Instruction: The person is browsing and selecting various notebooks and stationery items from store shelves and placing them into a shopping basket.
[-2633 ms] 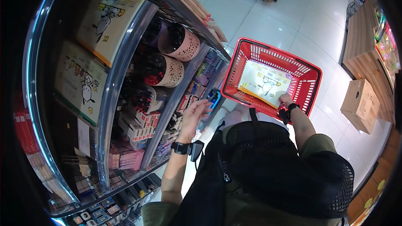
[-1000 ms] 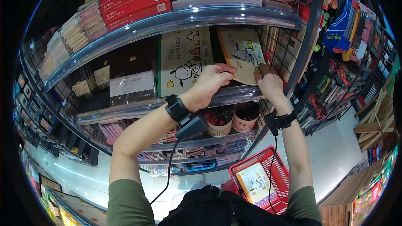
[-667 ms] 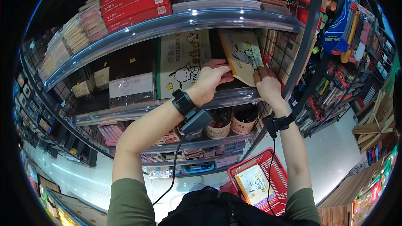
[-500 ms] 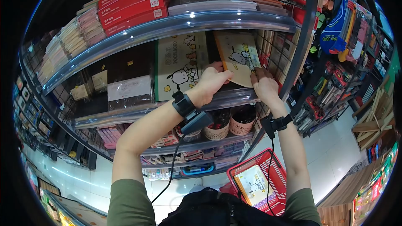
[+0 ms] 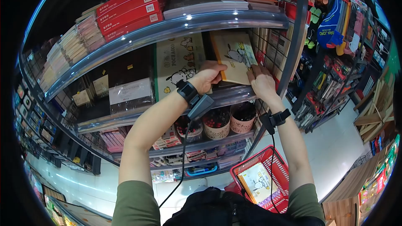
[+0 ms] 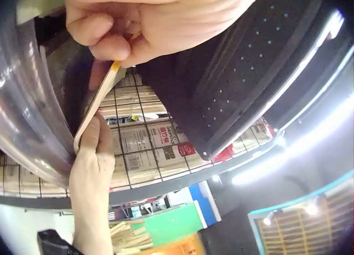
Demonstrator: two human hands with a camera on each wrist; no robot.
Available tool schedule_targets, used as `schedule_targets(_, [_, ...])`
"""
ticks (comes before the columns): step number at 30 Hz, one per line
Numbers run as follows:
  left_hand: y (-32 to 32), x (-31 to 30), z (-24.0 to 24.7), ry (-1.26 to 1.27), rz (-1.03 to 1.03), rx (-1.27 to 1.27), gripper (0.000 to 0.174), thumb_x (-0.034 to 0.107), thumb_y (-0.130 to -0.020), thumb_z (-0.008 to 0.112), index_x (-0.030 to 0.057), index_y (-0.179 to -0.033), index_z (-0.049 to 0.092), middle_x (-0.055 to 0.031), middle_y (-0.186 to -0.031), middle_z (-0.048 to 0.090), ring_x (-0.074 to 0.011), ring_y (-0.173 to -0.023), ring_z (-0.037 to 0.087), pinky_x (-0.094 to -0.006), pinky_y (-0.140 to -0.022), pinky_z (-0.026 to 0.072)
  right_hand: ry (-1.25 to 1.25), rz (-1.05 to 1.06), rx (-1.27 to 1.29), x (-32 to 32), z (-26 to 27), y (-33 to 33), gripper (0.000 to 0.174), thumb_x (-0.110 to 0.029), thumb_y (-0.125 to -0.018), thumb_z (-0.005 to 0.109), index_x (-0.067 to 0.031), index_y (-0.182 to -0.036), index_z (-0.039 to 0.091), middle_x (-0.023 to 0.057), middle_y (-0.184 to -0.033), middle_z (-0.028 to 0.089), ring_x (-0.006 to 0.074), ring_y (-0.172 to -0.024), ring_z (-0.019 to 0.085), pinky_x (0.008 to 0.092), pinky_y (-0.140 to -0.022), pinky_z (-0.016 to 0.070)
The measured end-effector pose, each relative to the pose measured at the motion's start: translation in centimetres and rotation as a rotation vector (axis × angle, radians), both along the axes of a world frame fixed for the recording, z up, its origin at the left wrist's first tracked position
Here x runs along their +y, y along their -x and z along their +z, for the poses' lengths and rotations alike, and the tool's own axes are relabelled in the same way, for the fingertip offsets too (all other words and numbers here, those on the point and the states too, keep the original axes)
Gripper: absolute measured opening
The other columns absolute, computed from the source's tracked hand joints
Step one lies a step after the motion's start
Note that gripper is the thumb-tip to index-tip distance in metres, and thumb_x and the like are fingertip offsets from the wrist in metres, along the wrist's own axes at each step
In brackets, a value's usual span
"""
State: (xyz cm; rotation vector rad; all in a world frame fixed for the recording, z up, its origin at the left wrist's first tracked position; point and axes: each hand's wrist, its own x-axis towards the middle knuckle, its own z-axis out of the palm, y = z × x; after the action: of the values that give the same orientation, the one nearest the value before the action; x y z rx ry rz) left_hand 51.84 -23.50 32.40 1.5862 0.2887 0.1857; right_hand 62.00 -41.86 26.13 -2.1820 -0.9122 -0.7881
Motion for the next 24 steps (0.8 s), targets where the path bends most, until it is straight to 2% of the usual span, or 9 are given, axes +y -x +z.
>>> schedule_targets(1, [0.3, -0.3, -0.1, 0.037, -0.008, -0.080, 0.009, 0.013, -0.086, 0.059, 0.0040, -0.088, 0.060, 0.0008, -0.069, 0.053, -0.0056, -0.050, 0.041, -0.0200, -0.042, 0.0278, -0.005, -0.005, 0.006, -0.2, 0.0, 0.4, 0.033, -0.025, -0.085, 0.054, -0.0011, -0.108, 0.055, 0.0213, -0.106, 0.057, 0.0381, -0.095, 0.056, 0.0455, -0.082, 0.0449])
schedule_targets(3, [1.4, -1.0, -0.7, 0.042, 0.007, -0.160, 0.008, 0.012, -0.087, 0.058, 0.0043, -0.090, 0.060, 0.0018, -0.070, 0.054, -0.0048, -0.050, 0.042, -0.0195, -0.043, 0.0288, -0.225, -0.032, -0.397, -0.6, 0.3, 1.0, 0.029, -0.021, -0.084, 0.056, -0.0002, -0.105, 0.055, 0.0190, -0.101, 0.057, 0.0370, -0.093, 0.055, 0.0456, -0.083, 0.0439])
schedule_targets(5, [3.6, -1.9, -1.1, 0.145, 0.024, -0.235, 0.015, 0.017, -0.089, 0.059, 0.0033, -0.096, 0.058, 0.0025, -0.071, 0.054, -0.0040, -0.050, 0.041, -0.0187, -0.044, 0.0304, -0.194, -0.062, -0.217, -2.7, 1.6, 4.5, 0.025, -0.017, -0.083, 0.058, 0.0009, -0.100, 0.056, 0.0174, -0.099, 0.056, 0.0350, -0.092, 0.054, 0.0416, -0.081, 0.0442])
schedule_targets(8, [6.6, -3.3, -2.0, 0.186, -0.016, -0.300, 0.018, 0.018, -0.092, 0.055, 0.0021, -0.101, 0.057, 0.0021, -0.071, 0.055, -0.0030, -0.047, 0.041, -0.0174, -0.042, 0.0301, -0.508, 0.155, -0.177, -5.2, -0.9, 6.8, 0.021, -0.019, -0.086, 0.058, 0.0000, -0.096, 0.057, 0.0135, -0.096, 0.059, 0.0259, -0.081, 0.057, 0.0323, -0.072, 0.0467])
schedule_targets(10, [8.9, -5.1, -2.8, 0.211, -0.055, -0.333, 0.018, 0.017, -0.094, 0.053, 0.0026, -0.105, 0.055, 0.0011, -0.080, 0.057, -0.0023, -0.048, 0.040, -0.0173, -0.044, 0.0313, -0.737, 0.576, 0.633, -6.6, -4.0, 8.0, 0.024, -0.025, -0.091, 0.056, -0.0008, -0.093, 0.059, 0.0085, -0.088, 0.062, 0.0141, -0.068, 0.057, 0.0227, -0.062, 0.0447])
schedule_targets(11, [9.4, -6.1, -4.0, 0.232, -0.011, -0.368, 0.018, 0.017, -0.092, 0.057, 0.0016, -0.101, 0.058, 0.0015, -0.073, 0.058, -0.0019, -0.044, 0.040, -0.0160, -0.040, 0.0301, -0.759, 0.680, 0.778, -6.7, -4.6, 8.8, 0.032, -0.031, -0.094, 0.052, 0.0000, -0.093, 0.058, 0.0056, -0.080, 0.063, 0.0079, -0.061, 0.056, 0.0196, -0.057, 0.0436])
schedule_targets(14, [11.2, -8.3, -7.5, 0.167, -0.090, -0.273, 0.020, 0.016, -0.091, 0.059, 0.0018, -0.104, 0.060, 0.0009, -0.072, 0.059, -0.0013, -0.045, 0.043, -0.0161, -0.041, 0.0310, -0.827, 0.914, 0.952, -8.0, -6.5, 11.1, 0.043, -0.039, -0.094, 0.050, 0.0027, -0.103, 0.056, 0.0085, -0.081, 0.064, 0.0107, -0.066, 0.061, 0.0207, -0.058, 0.0459])
schedule_targets(20, [13.0, -11.7, -10.6, 0.066, -0.371, -0.139, 0.023, 0.013, -0.089, 0.060, -0.0007, -0.108, 0.060, -0.0027, -0.087, 0.064, -0.0003, -0.050, 0.045, -0.0155, -0.044, 0.0357, -1.111, 0.787, 1.165, -12.8, -10.6, 14.7, 0.027, -0.026, -0.090, 0.059, -0.0035, -0.104, 0.058, 0.0062, -0.088, 0.064, 0.0118, -0.064, 0.059, 0.0216, -0.049, 0.0457])
schedule_targets(24, [12.7, -12.9, -10.5, 0.083, -0.386, -0.092, 0.022, 0.014, -0.090, 0.060, -0.0013, -0.105, 0.061, -0.0018, -0.086, 0.065, 0.0003, -0.052, 0.046, -0.0148, -0.045, 0.0352, -1.049, 0.741, 1.202, -17.3, -15.2, 15.8, 0.027, -0.025, -0.090, 0.059, -0.0045, -0.108, 0.057, 0.0054, -0.090, 0.064, 0.0111, -0.066, 0.058, 0.0218, -0.049, 0.0448])
